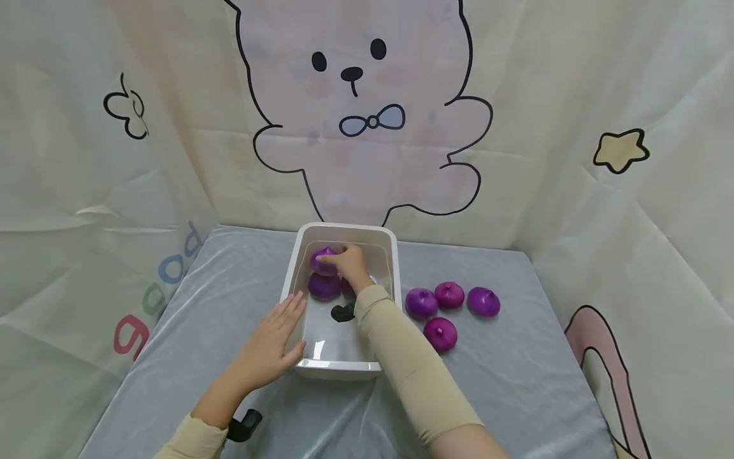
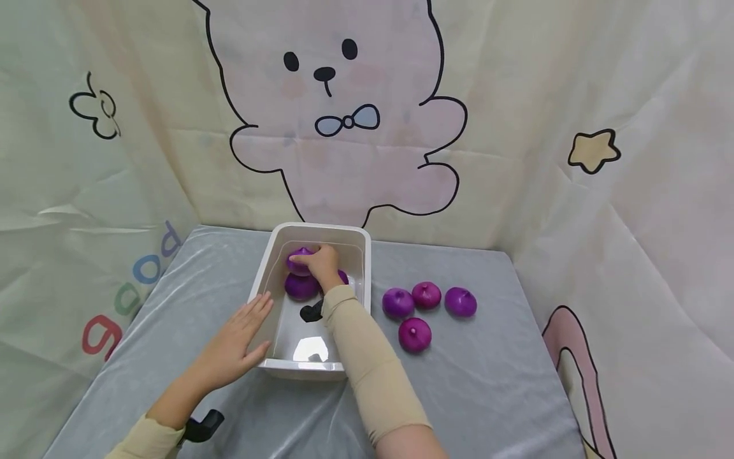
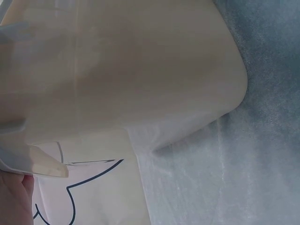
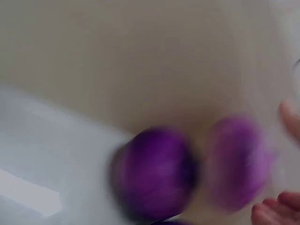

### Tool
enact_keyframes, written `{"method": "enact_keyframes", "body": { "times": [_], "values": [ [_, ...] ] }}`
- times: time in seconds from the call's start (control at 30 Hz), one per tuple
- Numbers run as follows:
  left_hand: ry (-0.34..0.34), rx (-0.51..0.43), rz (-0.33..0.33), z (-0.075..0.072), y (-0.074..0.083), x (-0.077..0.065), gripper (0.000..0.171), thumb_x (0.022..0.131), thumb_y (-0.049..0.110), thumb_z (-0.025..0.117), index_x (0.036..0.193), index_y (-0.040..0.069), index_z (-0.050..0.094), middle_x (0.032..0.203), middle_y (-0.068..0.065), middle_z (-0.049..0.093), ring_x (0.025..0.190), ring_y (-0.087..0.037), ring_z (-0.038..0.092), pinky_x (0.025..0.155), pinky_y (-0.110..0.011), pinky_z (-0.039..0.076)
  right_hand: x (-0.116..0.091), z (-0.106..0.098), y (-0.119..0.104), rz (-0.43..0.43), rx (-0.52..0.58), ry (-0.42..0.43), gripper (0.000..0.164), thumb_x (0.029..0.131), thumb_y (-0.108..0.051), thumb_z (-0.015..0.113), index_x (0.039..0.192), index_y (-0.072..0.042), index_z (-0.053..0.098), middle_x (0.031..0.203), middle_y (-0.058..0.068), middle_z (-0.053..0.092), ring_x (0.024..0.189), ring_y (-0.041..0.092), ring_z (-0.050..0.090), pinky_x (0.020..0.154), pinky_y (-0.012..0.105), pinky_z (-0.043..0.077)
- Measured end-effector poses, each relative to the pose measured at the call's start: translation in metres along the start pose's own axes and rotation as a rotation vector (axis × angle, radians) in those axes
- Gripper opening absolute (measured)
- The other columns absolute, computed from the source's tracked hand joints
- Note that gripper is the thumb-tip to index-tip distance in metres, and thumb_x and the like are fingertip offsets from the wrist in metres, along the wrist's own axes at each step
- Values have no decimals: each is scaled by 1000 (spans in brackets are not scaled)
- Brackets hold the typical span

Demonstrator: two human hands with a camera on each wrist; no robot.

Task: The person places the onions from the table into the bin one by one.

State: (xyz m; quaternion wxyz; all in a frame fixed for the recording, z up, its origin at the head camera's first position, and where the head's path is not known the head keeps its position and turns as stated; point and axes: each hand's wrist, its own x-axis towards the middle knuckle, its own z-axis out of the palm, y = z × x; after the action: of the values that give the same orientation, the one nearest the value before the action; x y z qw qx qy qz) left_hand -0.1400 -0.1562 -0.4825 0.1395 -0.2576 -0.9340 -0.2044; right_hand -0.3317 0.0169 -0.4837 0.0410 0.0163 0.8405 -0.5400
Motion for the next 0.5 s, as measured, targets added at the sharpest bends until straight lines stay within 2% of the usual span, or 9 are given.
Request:
{"method": "enact_keyframes", "body": {
  "times": [0.13,0.27,0.37,0.5],
  "values": [
    [15,-5,1,-1,0,1,69,89,23,62,148,-6,40,156,-21,39,144,-40,38,121,-13,-9,-9,-30,-29,-18,91,21,78,76,-29,86,138,5,53,139,23,58,131,34,56,112,41,46],
    [-2,-6,-14,-1,1,1,70,90,24,62,149,-5,38,158,-20,37,146,-38,36,126,-19,-2,-30,-76,-45,-46,183,2,78,78,-29,85,143,-4,51,144,12,57,135,25,54,114,36,44],
    [-12,-6,-24,0,2,0,70,91,24,62,150,-4,37,159,-19,36,147,-37,35,128,-27,8,-46,-110,-38,-92,231,31,76,79,-26,84,144,-6,50,147,10,55,139,23,49,117,34,40],
    [-21,-19,-29,1,2,1,70,91,23,62,150,-4,37,159,-18,35,147,-36,34,127,-23,2,-63,-146,-7,-94,265,117,74,81,-23,82,145,-6,50,149,10,52,142,23,46,118,32,38]
  ]
}}
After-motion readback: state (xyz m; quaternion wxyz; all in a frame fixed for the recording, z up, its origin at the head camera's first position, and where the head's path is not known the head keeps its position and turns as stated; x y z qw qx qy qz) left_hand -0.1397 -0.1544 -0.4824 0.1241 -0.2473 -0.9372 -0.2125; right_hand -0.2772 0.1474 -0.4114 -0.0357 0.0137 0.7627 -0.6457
